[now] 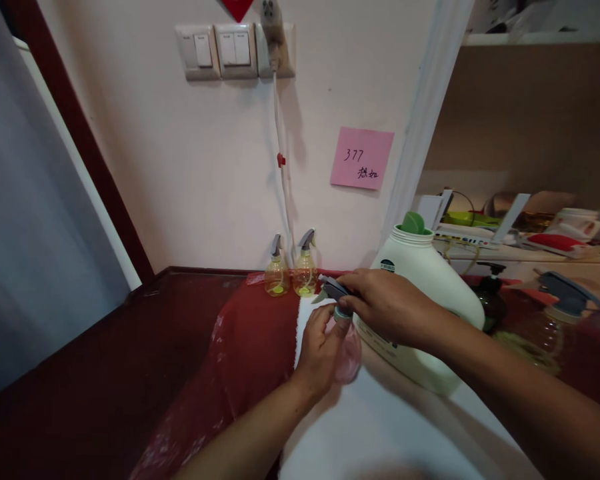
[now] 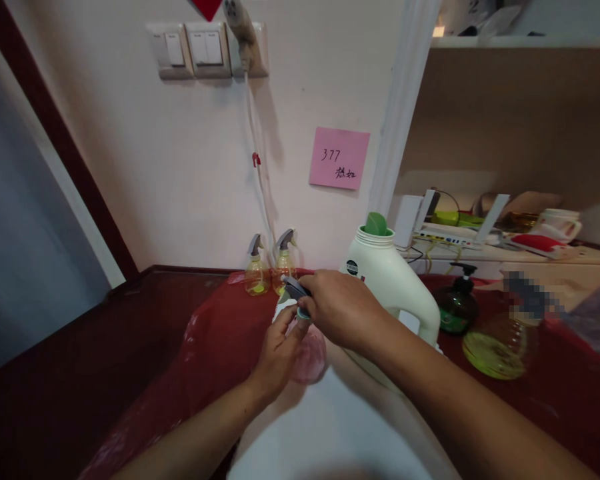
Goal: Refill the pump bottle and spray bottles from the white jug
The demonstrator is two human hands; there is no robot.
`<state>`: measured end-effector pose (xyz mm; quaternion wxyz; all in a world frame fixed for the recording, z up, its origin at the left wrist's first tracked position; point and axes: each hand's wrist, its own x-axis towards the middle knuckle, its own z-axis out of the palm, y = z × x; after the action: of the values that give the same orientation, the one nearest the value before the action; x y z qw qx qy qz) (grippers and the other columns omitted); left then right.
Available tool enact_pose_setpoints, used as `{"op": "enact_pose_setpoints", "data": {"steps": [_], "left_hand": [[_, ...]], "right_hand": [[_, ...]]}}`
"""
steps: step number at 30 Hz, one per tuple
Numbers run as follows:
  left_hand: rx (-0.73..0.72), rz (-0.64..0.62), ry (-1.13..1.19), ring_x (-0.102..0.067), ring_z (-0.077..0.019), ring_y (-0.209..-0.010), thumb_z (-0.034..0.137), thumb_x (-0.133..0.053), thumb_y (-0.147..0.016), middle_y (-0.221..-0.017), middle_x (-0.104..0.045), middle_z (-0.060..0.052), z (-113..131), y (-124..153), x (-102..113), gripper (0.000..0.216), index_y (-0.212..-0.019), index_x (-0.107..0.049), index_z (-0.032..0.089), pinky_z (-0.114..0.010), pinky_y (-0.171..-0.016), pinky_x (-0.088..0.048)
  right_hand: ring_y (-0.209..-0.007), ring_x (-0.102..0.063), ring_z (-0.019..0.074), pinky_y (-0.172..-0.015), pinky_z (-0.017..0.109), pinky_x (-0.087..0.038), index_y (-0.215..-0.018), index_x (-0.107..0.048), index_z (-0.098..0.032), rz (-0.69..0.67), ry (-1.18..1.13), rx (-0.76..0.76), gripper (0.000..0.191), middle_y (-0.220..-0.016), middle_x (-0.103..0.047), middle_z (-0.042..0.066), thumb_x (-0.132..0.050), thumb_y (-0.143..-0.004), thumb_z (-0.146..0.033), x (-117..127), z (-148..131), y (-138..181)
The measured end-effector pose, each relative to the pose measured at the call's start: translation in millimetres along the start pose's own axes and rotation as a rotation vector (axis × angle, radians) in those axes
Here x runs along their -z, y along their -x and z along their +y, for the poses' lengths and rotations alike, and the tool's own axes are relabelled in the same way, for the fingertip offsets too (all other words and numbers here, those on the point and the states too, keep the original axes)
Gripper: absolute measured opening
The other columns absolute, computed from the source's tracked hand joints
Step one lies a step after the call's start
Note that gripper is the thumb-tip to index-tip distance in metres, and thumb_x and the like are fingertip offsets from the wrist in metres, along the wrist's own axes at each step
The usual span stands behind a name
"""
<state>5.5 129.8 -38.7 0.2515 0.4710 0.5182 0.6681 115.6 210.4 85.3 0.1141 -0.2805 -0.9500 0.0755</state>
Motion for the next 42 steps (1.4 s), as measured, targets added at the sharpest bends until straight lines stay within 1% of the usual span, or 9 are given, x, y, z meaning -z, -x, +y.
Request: {"op": "enact_pose_setpoints", "data": {"steps": [4,10,16,20,30,34,36,39,42], "left_hand": [[-0.043,-0.009,-0.022,-0.059,-0.0285,-0.117,0.041,-0.059,-0.093,-0.120,-0.067,-0.011,-0.1,-1.4,0.4,0.032,-0.115,-0.067,0.018,-0.040,-0.104,-0.041],[0.066,0.126,0.127,-0.064,-0.0271,-0.106,0.035,-0.076,-0.078,-0.108,-0.072,-0.008,6.3,-3.2,-7.8,0.032,-0.104,-0.067,0.020,-0.038,-0.096,-0.045],[-0.006,0.048,-0.018,-0.061,-0.0280,-0.110,0.041,-0.062,-0.091,-0.116,-0.070,-0.010,3.9,-1.0,-2.2,0.031,-0.112,-0.069,0.019,-0.038,-0.096,-0.043],[-0.048,0.027,-0.060,-0.061,-0.0261,-0.105,0.045,-0.055,-0.097,-0.110,-0.070,-0.008,2.2,-0.3,-0.8,0.031,-0.108,-0.069,0.020,-0.035,-0.094,-0.044],[0.005,-0.057,0.058,-0.064,-0.0234,-0.096,0.054,-0.059,-0.093,-0.101,-0.072,-0.006,-1.9,-6.0,7.7,0.038,-0.104,-0.070,0.019,-0.033,-0.088,-0.048],[0.036,-0.046,0.082,-0.066,-0.0254,-0.098,0.059,-0.060,-0.091,-0.100,-0.073,-0.007,0.7,-7.7,10.5,0.044,-0.102,-0.072,0.018,-0.036,-0.089,-0.050],[0.050,-0.020,0.098,-0.066,-0.0269,-0.103,0.062,-0.061,-0.088,-0.103,-0.075,-0.008,1.6,-8.2,10.5,0.047,-0.101,-0.074,0.018,-0.039,-0.095,-0.049],[0.080,0.044,0.133,-0.066,-0.0281,-0.112,0.064,-0.063,-0.085,-0.111,-0.076,-0.010,-0.1,-8.5,9.8,0.051,-0.105,-0.075,0.019,-0.041,-0.102,-0.046],[0.116,0.117,0.173,-0.067,-0.0282,-0.111,0.066,-0.065,-0.082,-0.111,-0.077,-0.010,-5.1,-8.7,8.2,0.053,-0.106,-0.075,0.020,-0.041,-0.102,-0.048]], "right_hand": [[-0.084,-0.065,0.0197,-0.065,0.027,-0.032,-0.092,-0.071,-0.026,0.002,-0.002,0.004,0.014,-0.093,-0.075,0.002,-0.057,-0.089,-0.025,-0.4,0.9,0.3],[-0.082,-0.065,0.0190,-0.064,0.027,-0.031,-0.091,-0.071,-0.025,-0.004,-0.013,0.009,0.015,-0.092,-0.074,0.003,-0.056,-0.089,-0.024,1.3,-0.3,1.8],[-0.083,-0.065,0.0197,-0.065,0.027,-0.032,-0.089,-0.071,-0.023,0.001,-0.018,-0.005,0.014,-0.093,-0.074,0.004,-0.056,-0.090,-0.023,1.5,-3.7,2.7],[-0.087,-0.065,0.0198,-0.069,0.028,-0.035,-0.093,-0.071,-0.023,0.028,-0.033,-0.004,0.015,-0.096,-0.073,0.004,-0.056,-0.092,-0.023,0.8,-6.3,7.1],[-0.090,-0.065,0.0179,-0.084,0.039,-0.054,-0.103,-0.067,-0.016,0.127,-0.093,-0.043,0.019,-0.099,-0.068,0.003,-0.060,-0.099,-0.034,-9.7,-8.0,12.0],[-0.097,-0.066,0.0198,-0.090,0.041,-0.053,-0.106,-0.068,-0.016,0.192,-0.207,-0.067,0.019,-0.104,-0.069,0.004,-0.059,-0.100,-0.032,-11.7,-9.4,17.6],[-0.104,-0.064,0.0227,-0.093,0.041,-0.050,-0.120,-0.067,-0.018,0.241,-0.292,-0.079,0.028,-0.112,-0.068,0.007,-0.060,-0.098,-0.033,-16.5,-5.9,26.2],[-0.121,-0.057,0.0290,-0.100,0.043,-0.047,-0.147,-0.048,-0.017,0.301,-0.434,-0.128,0.064,-0.137,-0.057,0.016,-0.067,-0.090,-0.041,-36.4,5.3,43.0],[-0.140,-0.043,0.0319,-0.112,0.047,-0.039,-0.154,-0.037,-0.017,0.299,-0.572,-0.172,0.083,-0.156,-0.040,0.018,-0.073,-0.083,-0.039,-68.0,15.8,56.4]]}}
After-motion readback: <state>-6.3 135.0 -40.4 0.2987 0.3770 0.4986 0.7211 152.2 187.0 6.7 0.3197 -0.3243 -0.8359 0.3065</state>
